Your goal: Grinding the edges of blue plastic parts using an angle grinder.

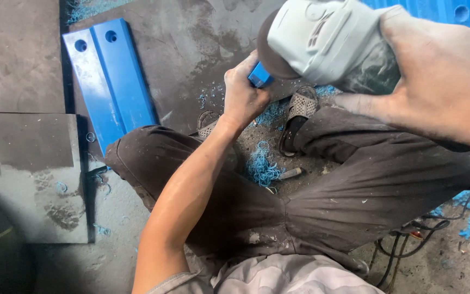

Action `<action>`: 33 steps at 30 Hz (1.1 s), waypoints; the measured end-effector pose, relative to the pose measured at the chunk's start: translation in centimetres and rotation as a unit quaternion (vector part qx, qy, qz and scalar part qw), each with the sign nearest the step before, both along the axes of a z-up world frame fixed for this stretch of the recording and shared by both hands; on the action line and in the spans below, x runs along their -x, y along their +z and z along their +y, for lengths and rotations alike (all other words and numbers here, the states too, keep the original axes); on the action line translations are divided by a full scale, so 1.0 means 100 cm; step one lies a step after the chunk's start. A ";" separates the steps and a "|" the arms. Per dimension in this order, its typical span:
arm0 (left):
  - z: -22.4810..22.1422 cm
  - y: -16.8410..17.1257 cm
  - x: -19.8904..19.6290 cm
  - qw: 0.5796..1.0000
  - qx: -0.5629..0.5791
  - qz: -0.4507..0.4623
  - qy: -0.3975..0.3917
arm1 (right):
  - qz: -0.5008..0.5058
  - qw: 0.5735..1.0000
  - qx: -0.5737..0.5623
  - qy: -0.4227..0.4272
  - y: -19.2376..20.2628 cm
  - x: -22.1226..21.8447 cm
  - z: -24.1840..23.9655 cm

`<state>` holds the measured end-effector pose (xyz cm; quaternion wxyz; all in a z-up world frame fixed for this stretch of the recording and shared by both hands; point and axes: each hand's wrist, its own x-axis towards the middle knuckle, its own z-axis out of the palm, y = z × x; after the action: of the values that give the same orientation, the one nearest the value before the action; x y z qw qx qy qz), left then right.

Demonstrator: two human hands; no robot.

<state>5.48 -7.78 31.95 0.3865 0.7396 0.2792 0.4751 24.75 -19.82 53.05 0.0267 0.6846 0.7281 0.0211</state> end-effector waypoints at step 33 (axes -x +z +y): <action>-0.001 0.004 0.003 0.999 0.041 0.008 0.014 | 0.154 0.985 -0.036 0.072 -0.006 -0.026 0.016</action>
<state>5.17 -7.92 32.38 0.4078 0.7228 0.3115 0.4629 27.39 -18.18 52.48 -0.1115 0.6263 0.7695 -0.0564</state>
